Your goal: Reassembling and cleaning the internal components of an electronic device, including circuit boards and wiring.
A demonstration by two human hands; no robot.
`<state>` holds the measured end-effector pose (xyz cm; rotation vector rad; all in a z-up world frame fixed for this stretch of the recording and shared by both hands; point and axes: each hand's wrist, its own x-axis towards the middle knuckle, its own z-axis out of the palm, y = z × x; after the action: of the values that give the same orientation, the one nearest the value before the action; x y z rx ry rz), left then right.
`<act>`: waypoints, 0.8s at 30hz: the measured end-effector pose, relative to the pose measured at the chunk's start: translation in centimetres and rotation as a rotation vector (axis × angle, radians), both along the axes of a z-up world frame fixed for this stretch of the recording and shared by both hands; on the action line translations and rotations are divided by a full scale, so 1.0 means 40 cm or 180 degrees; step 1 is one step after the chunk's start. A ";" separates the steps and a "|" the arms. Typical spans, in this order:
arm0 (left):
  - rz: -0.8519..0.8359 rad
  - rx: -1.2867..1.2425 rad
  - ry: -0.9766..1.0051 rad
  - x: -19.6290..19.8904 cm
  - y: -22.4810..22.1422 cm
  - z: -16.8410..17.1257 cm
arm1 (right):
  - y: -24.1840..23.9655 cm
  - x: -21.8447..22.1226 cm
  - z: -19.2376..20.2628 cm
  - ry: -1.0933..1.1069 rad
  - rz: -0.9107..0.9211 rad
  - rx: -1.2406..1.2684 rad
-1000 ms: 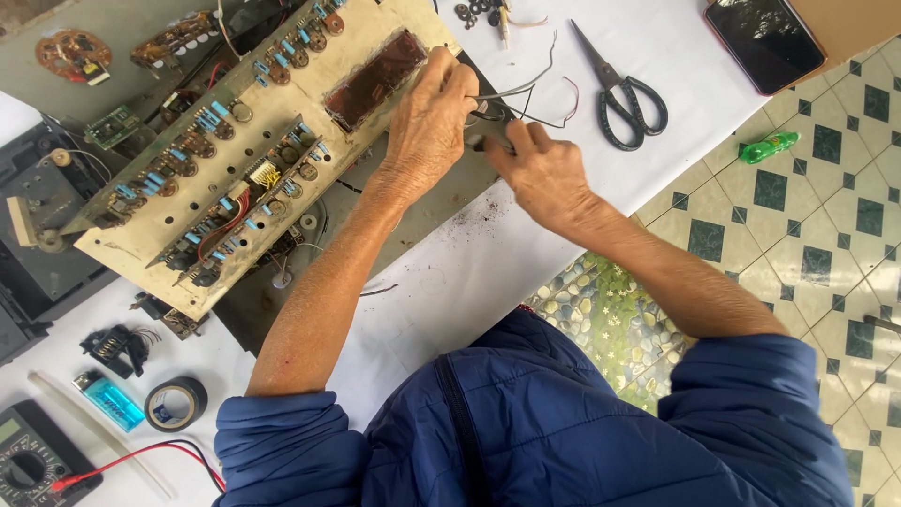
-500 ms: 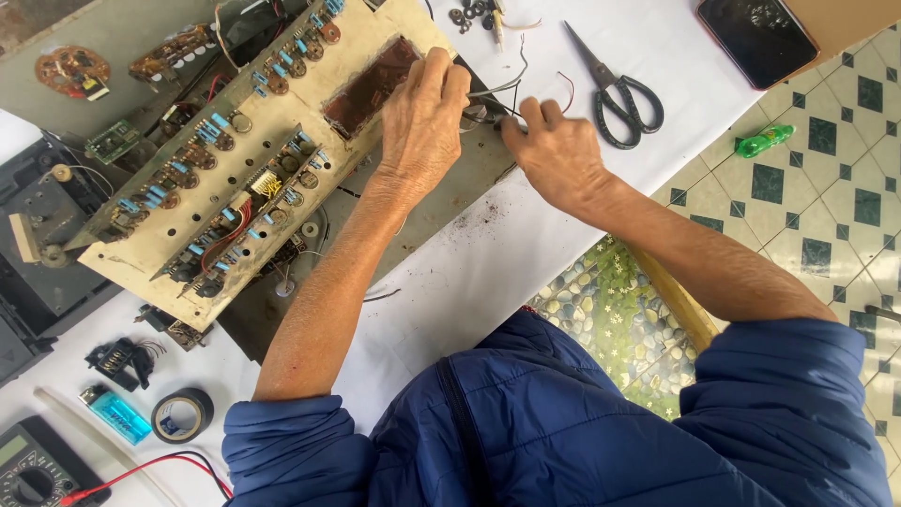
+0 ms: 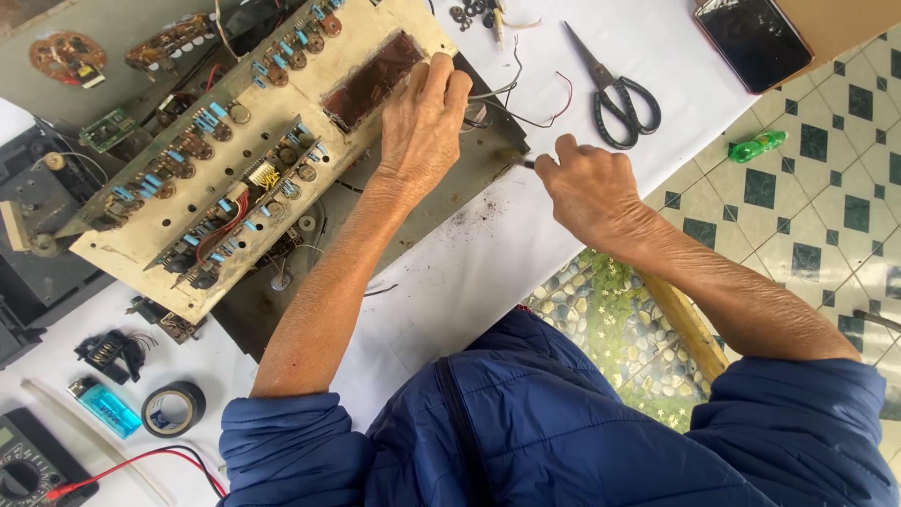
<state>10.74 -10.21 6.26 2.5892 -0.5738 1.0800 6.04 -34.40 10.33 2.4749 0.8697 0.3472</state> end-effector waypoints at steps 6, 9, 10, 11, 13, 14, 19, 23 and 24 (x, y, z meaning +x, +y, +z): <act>0.0123 0.0132 -0.0087 -0.004 -0.014 -0.012 | 0.024 -0.018 0.052 0.1323 -0.0340 0.0511; 0.0139 0.0099 -0.0389 -0.022 -0.004 -0.017 | 0.041 0.000 0.050 0.0550 0.0169 0.0794; 0.0142 0.0211 -0.0345 -0.025 -0.002 -0.023 | 0.049 -0.001 0.043 0.0683 0.0019 0.0673; 0.0145 0.0323 -0.0302 -0.028 0.000 -0.028 | 0.057 -0.002 0.036 0.0815 -0.0132 0.0551; 0.0165 0.0417 -0.0309 -0.038 0.002 -0.034 | 0.048 -0.027 0.018 0.0891 -0.0030 0.0597; 0.0159 0.0501 -0.0306 -0.045 0.000 -0.039 | 0.041 -0.043 0.008 0.0975 0.0047 0.0639; 0.0008 0.0499 -0.0144 -0.056 0.001 -0.077 | 0.058 -0.041 0.071 0.0936 0.0429 0.0809; -0.0022 0.0617 0.0040 -0.054 0.004 -0.067 | 0.052 -0.002 -0.023 0.0614 0.0607 0.0711; -0.0012 0.0621 0.0040 -0.058 0.004 -0.063 | 0.054 -0.012 0.019 0.0614 0.0617 0.0713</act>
<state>8.42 -10.04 3.73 2.7566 -0.7135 1.0537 5.57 -32.24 11.10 2.6685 1.2151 0.2882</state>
